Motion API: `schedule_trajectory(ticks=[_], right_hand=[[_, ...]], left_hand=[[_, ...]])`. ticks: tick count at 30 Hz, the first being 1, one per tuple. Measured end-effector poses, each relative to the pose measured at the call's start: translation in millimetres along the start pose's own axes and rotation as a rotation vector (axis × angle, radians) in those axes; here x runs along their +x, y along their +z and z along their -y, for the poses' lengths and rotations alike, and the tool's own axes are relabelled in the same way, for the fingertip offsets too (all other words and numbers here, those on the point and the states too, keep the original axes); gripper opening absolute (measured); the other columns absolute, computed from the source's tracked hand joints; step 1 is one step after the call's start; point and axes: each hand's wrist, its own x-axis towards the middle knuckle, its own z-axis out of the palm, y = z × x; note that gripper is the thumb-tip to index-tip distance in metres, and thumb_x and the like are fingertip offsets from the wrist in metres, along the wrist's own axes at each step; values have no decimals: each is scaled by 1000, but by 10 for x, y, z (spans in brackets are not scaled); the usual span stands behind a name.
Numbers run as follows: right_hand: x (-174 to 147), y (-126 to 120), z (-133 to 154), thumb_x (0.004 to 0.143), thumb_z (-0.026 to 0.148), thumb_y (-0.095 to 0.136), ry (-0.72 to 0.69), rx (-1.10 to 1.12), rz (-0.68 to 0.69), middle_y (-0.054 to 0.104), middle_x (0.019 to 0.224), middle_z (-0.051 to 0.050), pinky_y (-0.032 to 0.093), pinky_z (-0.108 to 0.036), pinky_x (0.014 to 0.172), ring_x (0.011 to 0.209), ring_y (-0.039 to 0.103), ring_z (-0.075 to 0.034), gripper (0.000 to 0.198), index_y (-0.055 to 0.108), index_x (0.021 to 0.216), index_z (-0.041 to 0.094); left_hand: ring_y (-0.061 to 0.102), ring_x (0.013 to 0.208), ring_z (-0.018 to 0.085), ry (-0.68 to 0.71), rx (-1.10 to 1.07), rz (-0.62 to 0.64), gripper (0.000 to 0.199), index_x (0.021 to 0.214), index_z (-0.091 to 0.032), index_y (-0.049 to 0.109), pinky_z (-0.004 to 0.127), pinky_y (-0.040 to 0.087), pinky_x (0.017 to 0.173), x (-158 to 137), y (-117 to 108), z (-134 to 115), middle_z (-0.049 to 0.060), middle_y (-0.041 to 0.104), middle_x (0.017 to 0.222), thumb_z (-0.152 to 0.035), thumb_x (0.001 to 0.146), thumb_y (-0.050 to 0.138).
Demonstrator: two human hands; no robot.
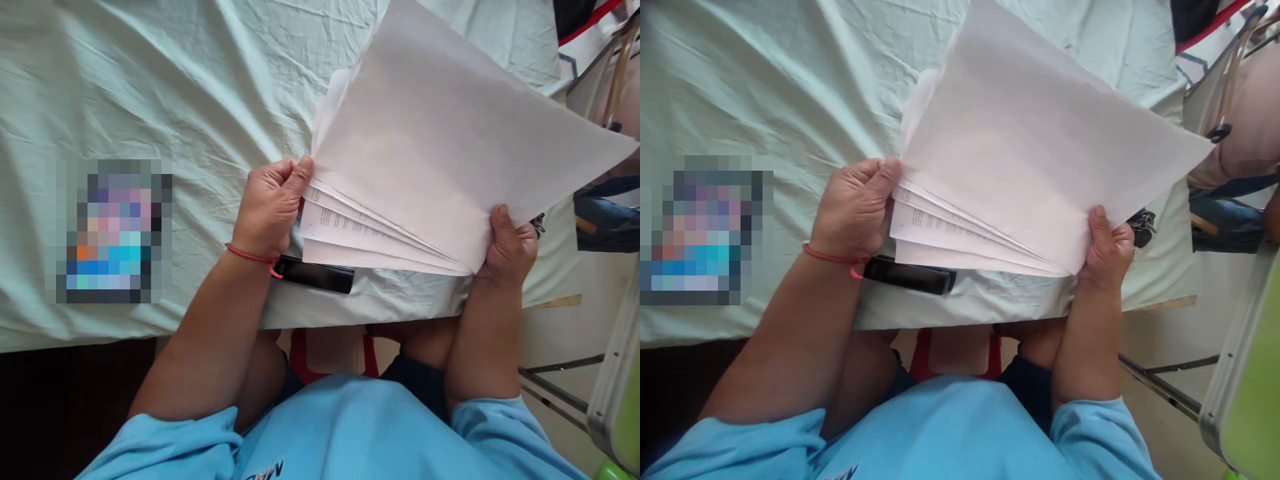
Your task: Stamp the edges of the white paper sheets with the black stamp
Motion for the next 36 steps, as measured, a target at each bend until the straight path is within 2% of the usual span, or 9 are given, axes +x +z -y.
schedule_trajectory(ticks=[4, 8, 11, 14, 19, 23, 26, 31, 36], right_hand=[[-24, -2, -26, 63, 60, 113, -49, 17, -28, 87, 103, -4, 73, -38, 109, 103, 81, -18, 58, 90, 97, 20], [-41, 4, -46, 59, 65, 114, -70, 1, -48, 88, 101, -2, 74, -34, 99, 96, 80, -16, 58, 91, 91, 22], [-34, 4, -57, 63, 67, 112, -106, -3, -47, 88, 102, -2, 74, -36, 104, 101, 81, -17, 56, 90, 90, 22], [-18, -6, -70, 66, 64, 110, -117, -4, -56, 86, 100, -3, 73, -38, 109, 108, 81, -19, 53, 89, 90, 21], [-13, -13, -78, 66, 68, 108, -122, -38, -52, 83, 93, -2, 73, -42, 113, 113, 83, -23, 53, 84, 79, 23], [-44, 7, -63, 64, 69, 109, -118, -30, -28, 86, 98, -2, 74, -42, 110, 106, 82, -21, 55, 89, 87, 23], [-62, 24, -52, 62, 64, 112, -141, 29, -29, 86, 96, -1, 74, -42, 109, 98, 81, -19, 53, 89, 87, 23], [-77, 56, -22, 66, 63, 108, -167, 90, 36, 85, 99, 0, 69, -55, 122, 107, 84, -24, 50, 85, 89, 26], [-95, 57, 41, 55, 71, 107, -191, 94, -34, 86, 124, -1, 72, -62, 117, 126, 81, -30, 64, 79, 95, 29]], left_hand=[[53, 71, 13, 110, -70, -20, 55, 78, -24, 69, 32, 42, 67, 8, 45, 13, -4, 58, 71, -63, 87, 106], [47, 68, 11, 119, 26, -67, 60, 68, -23, 61, 30, 38, 66, 12, 18, 22, -6, 53, 67, -58, 86, 106], [45, 65, 12, 91, 2, -85, 63, 65, -24, 61, 31, 36, 61, -1, 27, 5, -5, 52, 65, -64, 83, 107], [54, 68, 14, 94, -27, -78, 60, 68, -24, 68, 31, 44, 64, -4, 57, -4, -3, 58, 69, -68, 82, 105], [72, 90, 21, 92, 13, -18, 57, 73, -26, 63, 31, 60, 80, 18, 65, 16, 0, 67, 78, -64, 83, 104], [75, 94, 22, 125, -11, -44, 44, 75, -26, 70, 33, 64, 87, 14, 65, 9, 1, 73, 81, -57, 89, 99], [78, 110, 25, 195, -4, -40, 35, 89, -26, 79, 35, 65, 96, 17, 58, -3, 1, 78, 88, -55, 94, 98], [74, 139, 27, 311, -80, 4, 56, 101, -24, 71, 35, 58, 110, 40, 7, -46, -2, 79, 102, -56, 83, 113], [77, 123, 28, 423, -98, -73, 71, 97, -26, 65, 38, 58, 103, -23, -49, -142, -1, 77, 97, -63, 68, 119]])
